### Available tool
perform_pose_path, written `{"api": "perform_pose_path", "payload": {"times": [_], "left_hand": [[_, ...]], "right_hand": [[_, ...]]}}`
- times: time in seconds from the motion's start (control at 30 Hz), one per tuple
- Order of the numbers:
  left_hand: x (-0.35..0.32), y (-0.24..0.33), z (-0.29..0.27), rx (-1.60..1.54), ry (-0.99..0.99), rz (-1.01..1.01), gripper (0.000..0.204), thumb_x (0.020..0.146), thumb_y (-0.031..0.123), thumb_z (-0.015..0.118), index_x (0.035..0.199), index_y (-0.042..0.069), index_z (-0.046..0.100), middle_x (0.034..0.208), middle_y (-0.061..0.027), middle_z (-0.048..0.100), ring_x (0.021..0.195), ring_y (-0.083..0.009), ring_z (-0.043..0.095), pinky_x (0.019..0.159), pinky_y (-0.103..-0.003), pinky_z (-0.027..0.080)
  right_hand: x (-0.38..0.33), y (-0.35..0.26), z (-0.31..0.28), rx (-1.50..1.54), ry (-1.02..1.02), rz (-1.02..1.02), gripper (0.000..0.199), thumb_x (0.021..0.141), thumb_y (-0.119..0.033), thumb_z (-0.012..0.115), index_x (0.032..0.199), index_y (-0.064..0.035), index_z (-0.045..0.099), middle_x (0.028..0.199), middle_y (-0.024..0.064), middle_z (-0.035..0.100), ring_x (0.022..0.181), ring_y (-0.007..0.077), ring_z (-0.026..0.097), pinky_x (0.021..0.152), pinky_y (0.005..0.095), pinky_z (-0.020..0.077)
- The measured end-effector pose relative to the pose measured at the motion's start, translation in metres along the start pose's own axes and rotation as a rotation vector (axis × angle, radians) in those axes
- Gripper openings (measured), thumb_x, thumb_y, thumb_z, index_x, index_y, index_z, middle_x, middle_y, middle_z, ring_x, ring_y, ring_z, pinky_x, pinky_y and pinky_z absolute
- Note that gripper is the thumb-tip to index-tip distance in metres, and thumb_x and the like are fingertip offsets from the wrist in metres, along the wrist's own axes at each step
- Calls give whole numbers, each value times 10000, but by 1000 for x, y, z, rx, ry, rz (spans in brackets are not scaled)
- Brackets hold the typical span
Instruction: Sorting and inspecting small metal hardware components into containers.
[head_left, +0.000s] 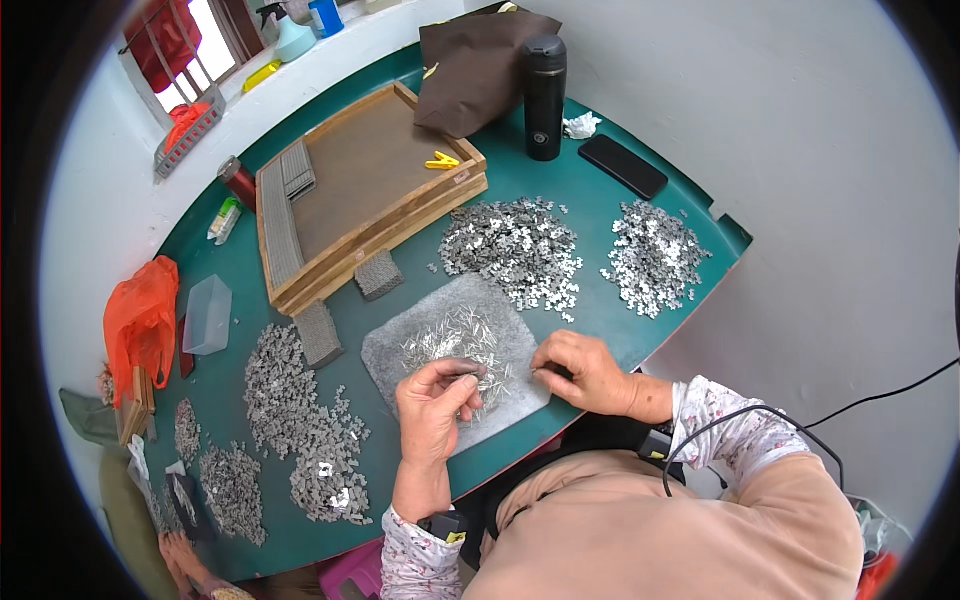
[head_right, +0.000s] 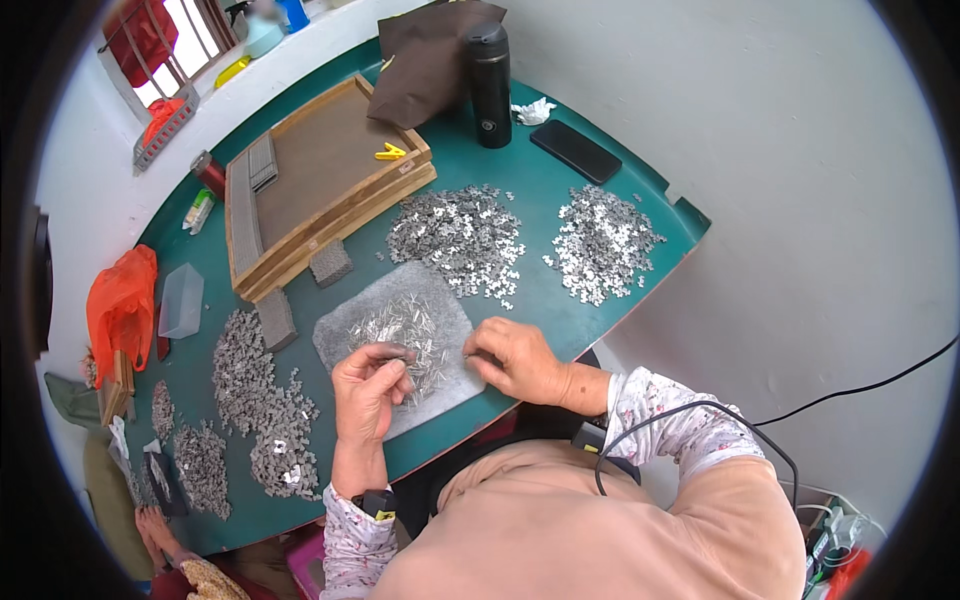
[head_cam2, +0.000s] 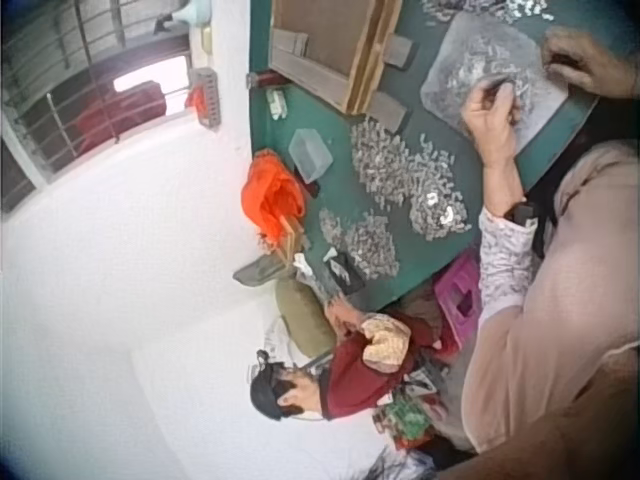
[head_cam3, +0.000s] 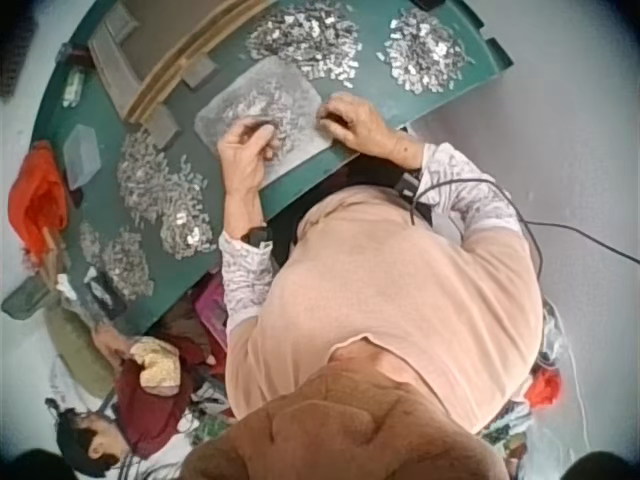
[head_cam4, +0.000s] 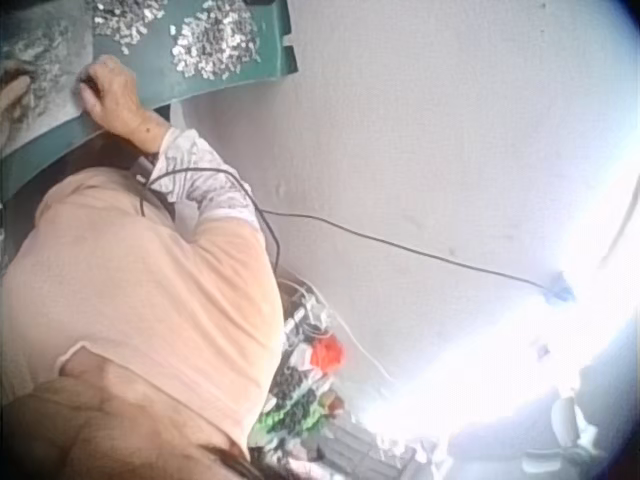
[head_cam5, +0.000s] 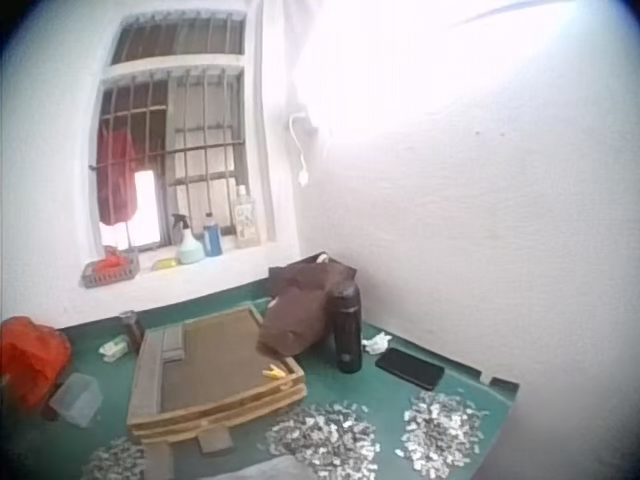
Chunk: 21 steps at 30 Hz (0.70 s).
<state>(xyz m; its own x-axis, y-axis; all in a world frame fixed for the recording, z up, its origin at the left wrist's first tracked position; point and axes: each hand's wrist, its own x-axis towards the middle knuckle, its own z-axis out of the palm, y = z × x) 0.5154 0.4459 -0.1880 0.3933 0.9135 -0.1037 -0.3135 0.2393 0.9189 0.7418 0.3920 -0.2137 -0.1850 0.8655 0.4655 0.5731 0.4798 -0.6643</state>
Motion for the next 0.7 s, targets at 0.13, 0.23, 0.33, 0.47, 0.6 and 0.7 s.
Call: {"api": "perform_pose_path", "payload": {"times": [0.13, 0.23, 0.33, 0.47, 0.6, 0.7], "left_hand": [[4, -7, 0, 44, -1, -59, 192, 807, -47, 640, 998, -59, 654, 887, -189, 689, 622, -165, 655, 513, -223, 504], [3, -5, 3, 46, 14, -63, 221, 811, -58, 633, 1032, -78, 643, 867, -196, 683, 656, -196, 677, 555, -249, 546], [3, -6, 3, 35, 14, -42, 235, 816, -76, 617, 1051, -93, 629, 865, -197, 676, 668, -210, 680, 588, -263, 567], [3, -6, 3, 2, 22, -31, 253, 822, -88, 604, 1074, -103, 614, 872, -184, 668, 686, -217, 685, 615, -269, 580], [1, -3, 0, -6, 32, -32, 264, 823, -99, 595, 1087, -106, 603, 872, -171, 661, 703, -218, 688, 632, -277, 588], [0, -1, -6, -2, 32, -36, 253, 823, -101, 595, 1076, -101, 606, 869, -165, 661, 706, -211, 688, 634, -278, 590]], "right_hand": [[4, -8, -2, 446, -11, 564, 123, 867, -76, 652, 974, -27, 618, 809, -32, 573, 730, 38, 529, 629, 215, 444], [14, -5, 3, 797, 1, 640, 131, 873, -56, 642, 997, -23, 616, 836, -38, 581, 748, 36, 532, 656, 206, 447], [24, -16, 5, 881, -40, 665, 152, 876, -37, 631, 1025, -14, 609, 846, -39, 578, 764, 30, 533, 685, 196, 447], [31, -25, 16, 919, -61, 670, 172, 876, -26, 625, 1046, -10, 601, 847, -33, 575, 773, 32, 540, 697, 196, 457], [36, -35, 30, 875, -38, 678, 181, 873, -13, 621, 1052, -12, 593, 854, -22, 578, 787, 31, 543, 703, 192, 459], [39, -44, 38, 834, 15, 650, 176, 870, -5, 612, 1043, -18, 586, 837, -20, 582, 782, 30, 549, 690, 190, 463]]}}
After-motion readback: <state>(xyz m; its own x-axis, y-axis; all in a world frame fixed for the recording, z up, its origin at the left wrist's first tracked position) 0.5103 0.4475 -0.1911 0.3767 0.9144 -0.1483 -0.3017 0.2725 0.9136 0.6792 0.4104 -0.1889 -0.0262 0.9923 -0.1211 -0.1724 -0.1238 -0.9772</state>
